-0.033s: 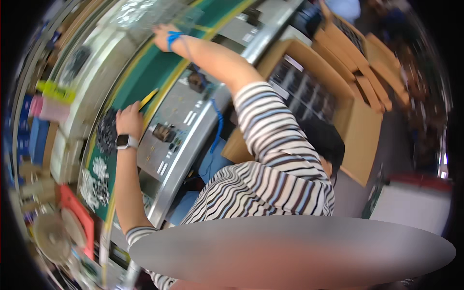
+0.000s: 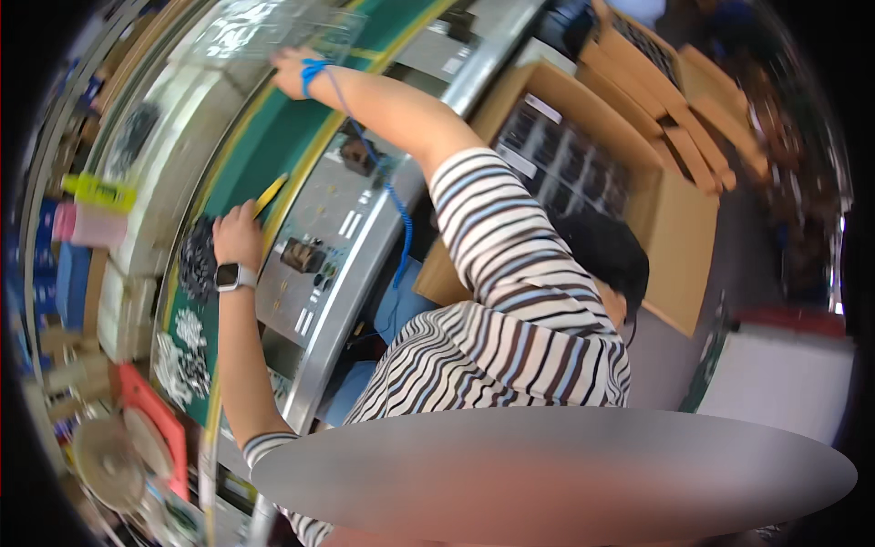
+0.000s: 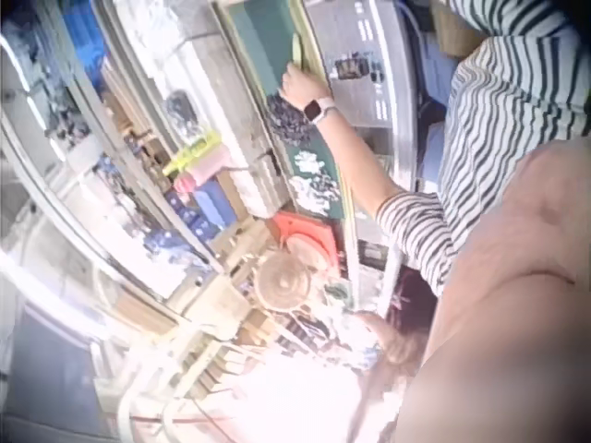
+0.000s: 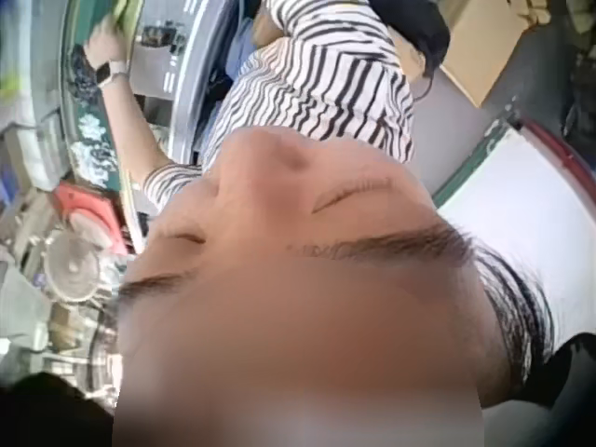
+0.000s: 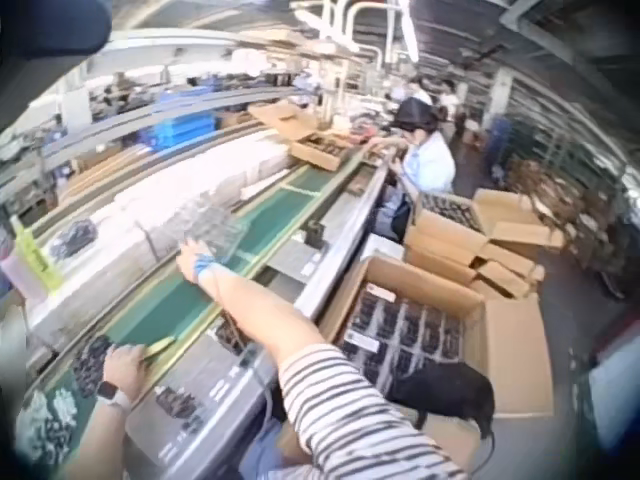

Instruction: Manually assemble electronic components onto circuit boards on a factory production line.

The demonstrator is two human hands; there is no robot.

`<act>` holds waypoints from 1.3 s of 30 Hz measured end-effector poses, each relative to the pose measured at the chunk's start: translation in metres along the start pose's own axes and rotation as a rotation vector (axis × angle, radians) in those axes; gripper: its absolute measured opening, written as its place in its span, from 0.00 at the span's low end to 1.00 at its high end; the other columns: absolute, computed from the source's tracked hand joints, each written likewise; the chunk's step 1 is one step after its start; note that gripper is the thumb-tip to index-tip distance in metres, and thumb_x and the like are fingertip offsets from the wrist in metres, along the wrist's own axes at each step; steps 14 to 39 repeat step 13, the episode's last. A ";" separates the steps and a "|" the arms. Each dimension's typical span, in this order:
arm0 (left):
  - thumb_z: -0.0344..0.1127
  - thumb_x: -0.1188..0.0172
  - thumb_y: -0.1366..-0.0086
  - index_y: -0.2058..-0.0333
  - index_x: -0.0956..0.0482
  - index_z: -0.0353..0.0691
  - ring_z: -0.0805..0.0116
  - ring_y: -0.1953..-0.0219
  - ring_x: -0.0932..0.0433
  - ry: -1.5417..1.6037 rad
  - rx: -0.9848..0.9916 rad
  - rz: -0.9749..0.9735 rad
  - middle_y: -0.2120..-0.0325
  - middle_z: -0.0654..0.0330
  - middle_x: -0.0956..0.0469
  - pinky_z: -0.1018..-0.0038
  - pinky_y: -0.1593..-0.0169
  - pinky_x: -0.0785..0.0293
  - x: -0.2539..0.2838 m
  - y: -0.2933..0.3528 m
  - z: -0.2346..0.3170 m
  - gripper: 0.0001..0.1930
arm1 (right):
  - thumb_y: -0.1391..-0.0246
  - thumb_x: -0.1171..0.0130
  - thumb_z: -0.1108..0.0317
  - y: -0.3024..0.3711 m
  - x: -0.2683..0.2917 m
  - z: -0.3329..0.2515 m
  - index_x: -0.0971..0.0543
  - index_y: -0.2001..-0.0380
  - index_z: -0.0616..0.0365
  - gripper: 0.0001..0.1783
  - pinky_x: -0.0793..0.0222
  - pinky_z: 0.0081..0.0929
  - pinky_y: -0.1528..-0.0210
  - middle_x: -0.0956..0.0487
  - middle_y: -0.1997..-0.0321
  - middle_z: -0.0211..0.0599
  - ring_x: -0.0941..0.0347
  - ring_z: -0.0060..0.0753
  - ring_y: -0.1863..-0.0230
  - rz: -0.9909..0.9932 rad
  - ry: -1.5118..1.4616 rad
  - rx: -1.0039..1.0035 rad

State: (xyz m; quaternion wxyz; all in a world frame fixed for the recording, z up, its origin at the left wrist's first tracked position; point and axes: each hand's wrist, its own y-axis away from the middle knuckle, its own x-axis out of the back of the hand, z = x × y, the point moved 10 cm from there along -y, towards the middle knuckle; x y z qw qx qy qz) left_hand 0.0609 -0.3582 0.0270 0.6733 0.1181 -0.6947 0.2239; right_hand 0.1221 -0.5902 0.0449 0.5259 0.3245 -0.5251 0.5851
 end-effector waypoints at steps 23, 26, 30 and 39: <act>0.29 0.48 0.43 0.51 0.35 0.41 0.49 0.60 0.28 0.165 -0.042 0.165 0.61 0.47 0.29 0.57 0.56 0.33 0.014 -0.054 0.024 0.19 | 0.61 0.40 0.59 0.153 0.128 -0.079 0.27 0.53 0.48 0.26 0.38 0.35 0.46 0.30 0.48 0.42 0.35 0.41 0.46 0.373 -0.126 0.353; 0.29 0.48 0.43 0.51 0.35 0.41 0.49 0.60 0.28 0.165 -0.042 0.165 0.61 0.47 0.29 0.57 0.56 0.33 0.014 -0.054 0.024 0.19 | 0.61 0.40 0.59 0.153 0.128 -0.079 0.27 0.53 0.48 0.26 0.38 0.35 0.46 0.30 0.48 0.42 0.35 0.41 0.46 0.373 -0.126 0.353; 0.29 0.48 0.43 0.51 0.35 0.41 0.49 0.60 0.28 0.165 -0.042 0.165 0.61 0.47 0.29 0.57 0.56 0.33 0.014 -0.054 0.024 0.19 | 0.61 0.40 0.59 0.153 0.128 -0.079 0.27 0.53 0.48 0.26 0.38 0.35 0.46 0.30 0.48 0.42 0.35 0.41 0.46 0.373 -0.126 0.353; 0.29 0.48 0.43 0.51 0.35 0.41 0.49 0.60 0.28 0.165 -0.042 0.165 0.61 0.47 0.29 0.57 0.56 0.33 0.014 -0.054 0.024 0.19 | 0.61 0.40 0.59 0.153 0.128 -0.079 0.27 0.53 0.48 0.26 0.38 0.35 0.46 0.30 0.48 0.42 0.35 0.41 0.46 0.373 -0.126 0.353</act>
